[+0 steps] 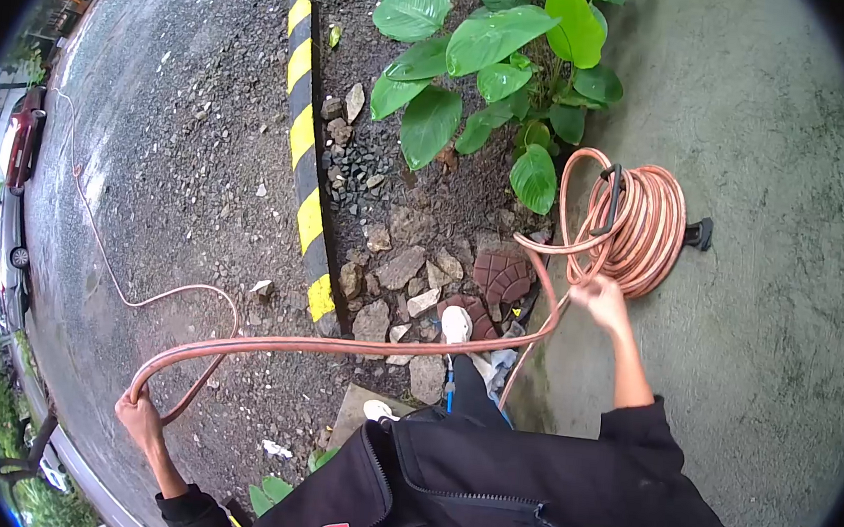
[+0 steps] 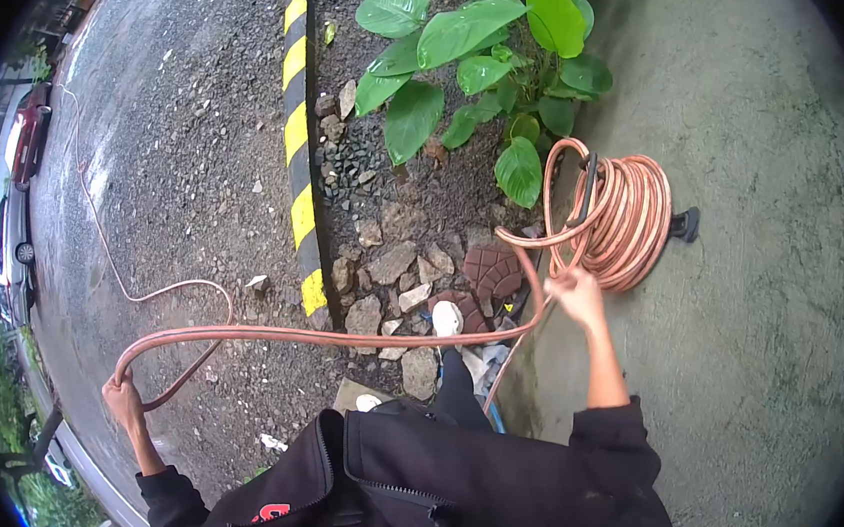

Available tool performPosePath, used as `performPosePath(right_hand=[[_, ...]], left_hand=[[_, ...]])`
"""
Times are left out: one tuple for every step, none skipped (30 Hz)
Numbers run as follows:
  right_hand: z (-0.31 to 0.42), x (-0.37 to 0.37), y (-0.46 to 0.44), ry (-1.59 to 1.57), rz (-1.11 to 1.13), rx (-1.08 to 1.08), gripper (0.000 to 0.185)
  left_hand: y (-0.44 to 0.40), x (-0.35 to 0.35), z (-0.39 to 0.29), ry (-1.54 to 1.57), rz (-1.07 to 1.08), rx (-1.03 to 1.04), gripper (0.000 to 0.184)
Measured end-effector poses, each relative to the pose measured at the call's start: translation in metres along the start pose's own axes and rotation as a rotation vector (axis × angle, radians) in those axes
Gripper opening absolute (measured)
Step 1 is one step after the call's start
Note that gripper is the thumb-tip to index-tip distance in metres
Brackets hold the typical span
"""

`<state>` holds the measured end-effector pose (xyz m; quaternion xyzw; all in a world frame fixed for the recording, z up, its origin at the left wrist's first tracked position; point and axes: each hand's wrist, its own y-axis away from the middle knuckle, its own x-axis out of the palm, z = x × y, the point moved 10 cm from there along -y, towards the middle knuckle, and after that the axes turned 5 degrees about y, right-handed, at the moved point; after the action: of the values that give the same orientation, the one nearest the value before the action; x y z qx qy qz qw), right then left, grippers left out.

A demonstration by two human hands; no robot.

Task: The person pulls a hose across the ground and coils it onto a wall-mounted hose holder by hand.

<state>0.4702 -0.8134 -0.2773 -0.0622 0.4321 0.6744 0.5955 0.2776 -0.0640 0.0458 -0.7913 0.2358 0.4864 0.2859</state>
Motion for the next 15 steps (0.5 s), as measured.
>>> performPosePath(right_hand=[[0.005,-0.007,-0.014,-0.082,-0.125,0.033,0.032],[0.017,-0.010,-0.012,-0.211,-0.181,0.223,0.034],[0.013,-0.001,-0.032,-0.257,-0.194,0.193,0.035],[0.022,0.005,-0.034,-0.326,-0.262,0.295,0.034],[0.022,0.004,-0.040,-0.205,-0.361,0.365,0.033],[-0.009,0.020,-0.059,-0.526,-0.507,0.367,0.032],[-0.020,0.026,-0.069,-0.645,-0.499,0.344,0.035],[-0.025,0.034,-0.072,-0.762,-0.492,0.320,0.037],[-0.017,0.039,-0.060,-0.896,-0.505,0.309,0.036],[0.000,0.032,-0.041,-1.027,-0.522,0.290,0.035],[0.010,0.016,-0.019,-0.968,-0.547,0.210,0.033],[0.002,0.003,-0.002,-0.928,-0.606,0.149,0.032],[-0.021,-0.008,0.009,-0.921,-0.654,0.095,0.031],[-0.025,-0.018,0.036,-0.861,-0.743,0.156,0.031],[-0.047,-0.020,0.041,-0.803,-0.719,0.144,0.035]], left_hand=[[0.001,0.006,-0.009,0.005,0.038,0.005,0.025],[0.002,0.011,-0.014,0.010,0.074,0.011,0.022],[0.003,0.013,-0.012,0.024,0.081,0.016,0.023],[0.004,0.011,-0.011,0.022,0.077,0.025,0.023],[0.006,0.008,-0.007,-0.009,0.081,0.025,0.023],[0.006,0.005,-0.002,-0.044,0.086,0.027,0.023],[0.004,-0.001,0.014,-0.063,0.069,0.052,0.023],[0.003,-0.006,0.038,-0.068,0.066,0.067,0.023],[0.003,-0.017,0.058,-0.175,0.007,0.142,0.024],[0.002,-0.025,0.068,-0.275,-0.054,0.214,0.024],[0.003,-0.028,0.084,-0.289,0.016,0.052,0.024],[0.005,-0.033,0.088,-0.285,0.014,0.053,0.024],[0.009,-0.039,0.097,-0.280,0.019,0.021,0.025],[0.012,-0.045,0.108,-0.274,0.019,-0.015,0.026],[0.015,-0.053,0.116,-0.273,0.010,-0.027,0.026]])
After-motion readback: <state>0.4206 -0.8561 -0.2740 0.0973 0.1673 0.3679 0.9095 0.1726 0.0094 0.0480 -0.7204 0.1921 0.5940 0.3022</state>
